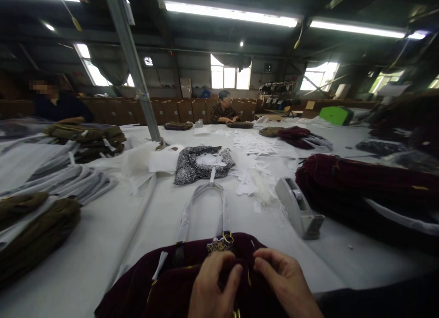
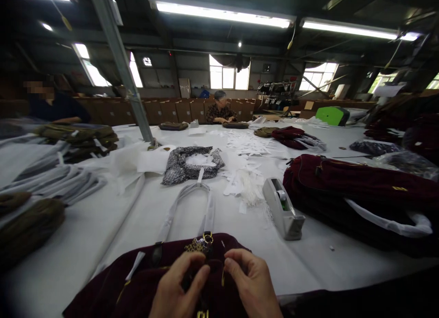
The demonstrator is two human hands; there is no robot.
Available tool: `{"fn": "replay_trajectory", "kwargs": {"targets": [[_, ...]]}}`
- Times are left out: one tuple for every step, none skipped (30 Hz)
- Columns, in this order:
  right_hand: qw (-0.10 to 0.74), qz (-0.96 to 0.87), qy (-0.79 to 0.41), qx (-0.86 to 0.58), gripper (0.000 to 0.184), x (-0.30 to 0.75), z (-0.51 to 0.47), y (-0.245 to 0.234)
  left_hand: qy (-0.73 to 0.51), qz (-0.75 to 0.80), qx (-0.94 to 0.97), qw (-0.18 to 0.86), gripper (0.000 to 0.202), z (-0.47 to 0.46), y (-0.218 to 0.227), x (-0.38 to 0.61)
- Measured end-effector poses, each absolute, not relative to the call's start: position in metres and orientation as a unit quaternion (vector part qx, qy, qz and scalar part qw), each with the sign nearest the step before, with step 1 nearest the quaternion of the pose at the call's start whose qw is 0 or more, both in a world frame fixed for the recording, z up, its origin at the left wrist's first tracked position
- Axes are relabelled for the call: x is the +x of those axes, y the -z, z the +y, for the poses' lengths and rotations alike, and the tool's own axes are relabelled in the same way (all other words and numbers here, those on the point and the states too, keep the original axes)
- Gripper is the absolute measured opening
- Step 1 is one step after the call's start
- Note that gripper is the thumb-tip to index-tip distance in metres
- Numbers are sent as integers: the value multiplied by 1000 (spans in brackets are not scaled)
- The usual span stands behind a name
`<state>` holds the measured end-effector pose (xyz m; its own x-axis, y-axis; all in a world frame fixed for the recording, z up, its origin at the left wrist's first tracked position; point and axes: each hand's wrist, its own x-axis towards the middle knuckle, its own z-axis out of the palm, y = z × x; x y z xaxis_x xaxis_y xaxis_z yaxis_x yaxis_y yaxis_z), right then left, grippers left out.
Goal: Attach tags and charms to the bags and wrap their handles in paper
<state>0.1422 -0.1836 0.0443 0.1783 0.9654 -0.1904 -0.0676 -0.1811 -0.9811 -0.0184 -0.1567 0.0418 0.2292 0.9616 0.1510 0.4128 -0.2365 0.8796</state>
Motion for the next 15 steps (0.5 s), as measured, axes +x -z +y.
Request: {"fn": "replay_trajectory", "kwargs": {"targets": [[494, -409, -499, -583, 32, 140, -178, -42, -365, 503, 702, 347, 24, -142, -47, -22], [482, -428, -484, -592, 31, 138, -173, -40, -347, 506, 716, 334, 27, -128, -48, -24], [470, -448, -464, -602, 31, 136, -168, -36, -323, 504, 732, 326, 32, -117, -47, -25], [460, -467, -441, -613, 30, 134, -163, -33, -296, 496, 751, 320, 34, -108, -43, -24], [450, -483, -419, -623, 28, 133, -159, -29, -270, 486, 769, 314, 34, -102, -38, -23], [439, -498, -402, -630, 27, 132, -156, -25, -247, 479, 785, 306, 30, -98, -32, -23], [429, -509, -390, -637, 25, 132, -154, -21, -225, 475, 798, 296, 25, -97, -27, -22], [419, -517, -380, -642, 24, 133, -152, -17, -208, 475, 807, 281, 20, -97, -22, -23], [412, -521, -374, -647, 23, 134, -151, -14, -193, 479, 814, 266, 16, -98, -18, -24], [406, -522, -372, -652, 21, 135, -150, -12, -179, 482, 820, 251, 14, -99, -16, -25], [403, -520, -371, -656, 21, 135, -150, -10, -166, 483, 825, 241, 14, -100, -15, -28], [400, -516, -372, -659, 20, 136, -149, -8, -154, 481, 830, 235, 15, -101, -14, -30], [398, -514, -373, -662, 20, 137, -148, -7, -145, 476, 834, 237, 17, -101, -14, -32], [396, -515, -372, -664, 19, 137, -148, -6, -140, 474, 834, 246, 17, -100, -14, -34], [392, -519, -368, -665, 18, 137, -147, -6, -139, 474, 829, 262, 17, -99, -13, -36]]}}
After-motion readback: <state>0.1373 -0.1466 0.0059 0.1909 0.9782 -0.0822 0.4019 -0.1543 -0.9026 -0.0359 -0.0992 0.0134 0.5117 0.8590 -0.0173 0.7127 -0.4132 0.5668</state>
